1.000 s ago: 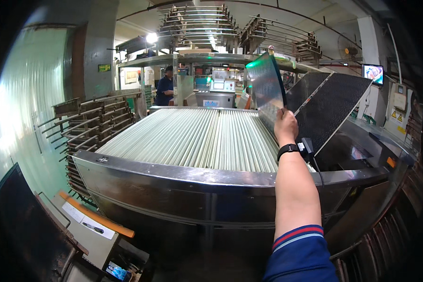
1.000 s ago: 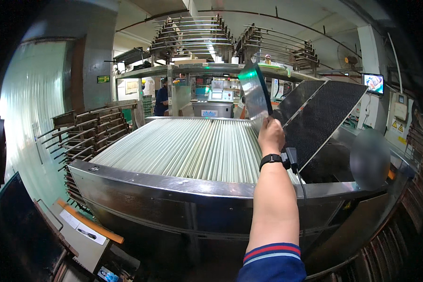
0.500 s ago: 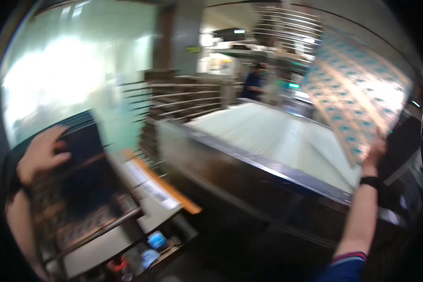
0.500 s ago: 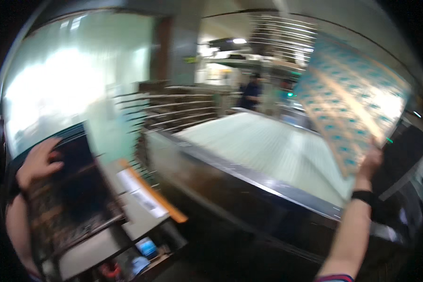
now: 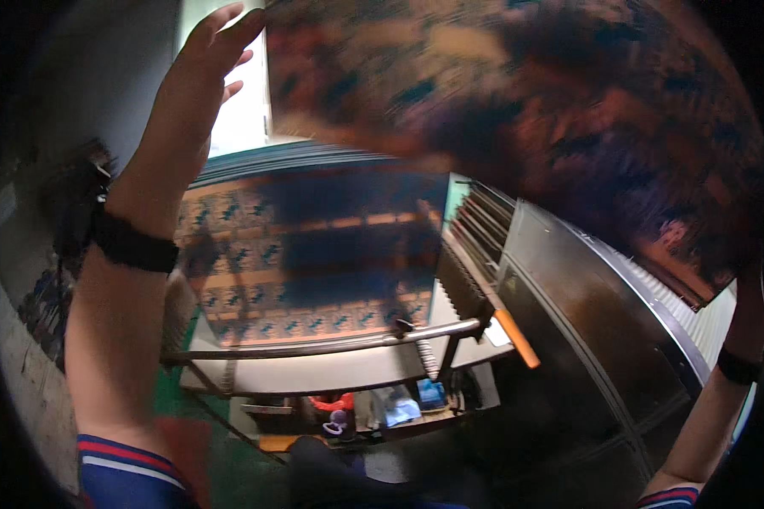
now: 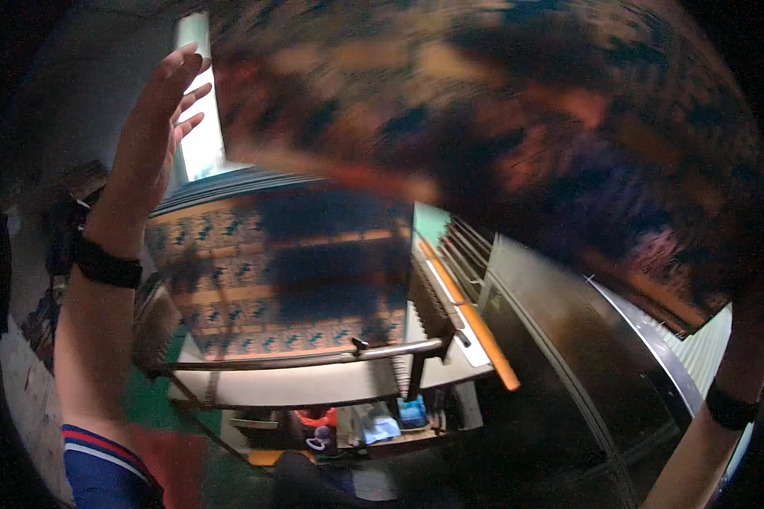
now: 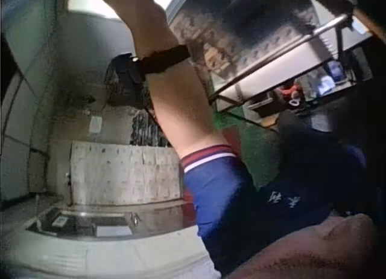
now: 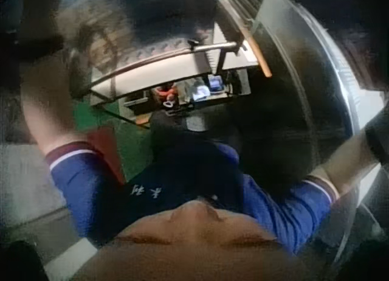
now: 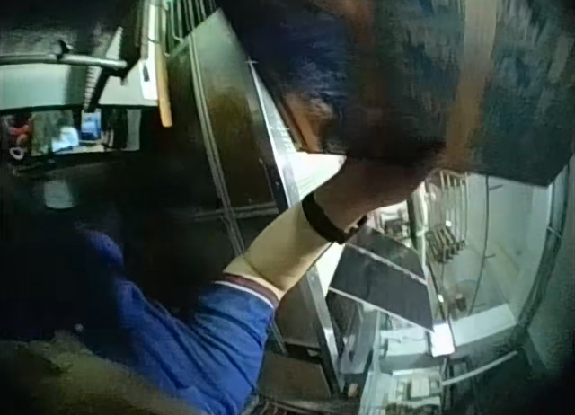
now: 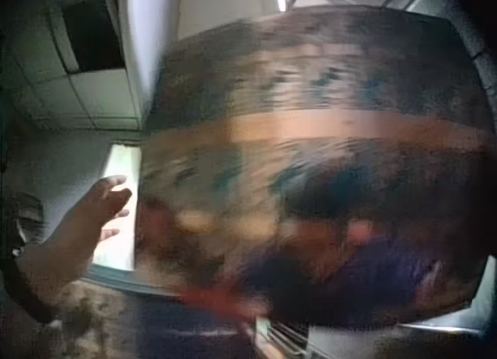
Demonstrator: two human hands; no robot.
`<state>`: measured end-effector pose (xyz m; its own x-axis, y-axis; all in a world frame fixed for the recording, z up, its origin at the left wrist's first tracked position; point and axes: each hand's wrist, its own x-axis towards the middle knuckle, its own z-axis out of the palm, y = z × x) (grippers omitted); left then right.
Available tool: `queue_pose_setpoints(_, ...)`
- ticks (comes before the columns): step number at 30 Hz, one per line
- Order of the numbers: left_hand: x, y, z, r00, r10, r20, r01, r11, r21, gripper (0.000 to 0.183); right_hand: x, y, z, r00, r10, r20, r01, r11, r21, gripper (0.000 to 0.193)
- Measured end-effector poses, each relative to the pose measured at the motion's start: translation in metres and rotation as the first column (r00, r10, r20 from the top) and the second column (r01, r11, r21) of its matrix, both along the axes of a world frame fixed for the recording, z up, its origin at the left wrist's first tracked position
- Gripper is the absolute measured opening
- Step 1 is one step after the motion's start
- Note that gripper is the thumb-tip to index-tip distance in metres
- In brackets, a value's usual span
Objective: Transferring printed circuit boards from a production machine to a storage rack.
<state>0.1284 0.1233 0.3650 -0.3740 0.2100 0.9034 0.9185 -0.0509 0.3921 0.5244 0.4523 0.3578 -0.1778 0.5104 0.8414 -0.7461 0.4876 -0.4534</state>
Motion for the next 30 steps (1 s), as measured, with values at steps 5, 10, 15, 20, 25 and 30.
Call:
queue_pose_setpoints(5,-0.011,-0.112,-0.03,0.915,-0.305,0.264,0.293,0.953,0.084,0.047,-0.081,-0.034,-0.023,0.995,0.055,0.078,-0.055,0.998,-0.003,0.046)
queue_pose_setpoints(10,-0.037,-0.155,-0.075,0.835,-0.364,0.412,0.256,0.921,0.295,0.039,-0.153,-0.035,-0.04,0.992,-0.022,0.123,-0.001,0.982,0.187,0.04)
queue_pose_setpoints(15,-0.078,-0.162,-0.113,0.864,-0.35,0.362,0.175,0.883,0.436,0.035,-0.212,-0.047,-0.039,0.917,0.136,0.376,-0.17,0.984,0.057,0.034)
queue_pose_setpoints(20,-0.107,-0.165,-0.136,0.833,-0.382,0.4,0.132,0.84,0.527,0.034,-0.253,-0.079,-0.032,0.886,0.181,0.426,-0.208,0.978,0.018,0.03)
queue_pose_setpoints(25,-0.117,-0.159,-0.151,0.834,-0.343,0.432,0.083,0.852,0.516,0.039,-0.278,-0.078,-0.039,0.858,0.218,0.465,-0.227,0.973,-0.036,0.028)
queue_pose_setpoints(30,-0.111,-0.149,-0.154,0.807,-0.204,0.554,-0.049,0.912,0.408,0.032,-0.324,-0.066,-0.047,0.882,0.235,0.408,-0.233,0.971,-0.055,0.031)
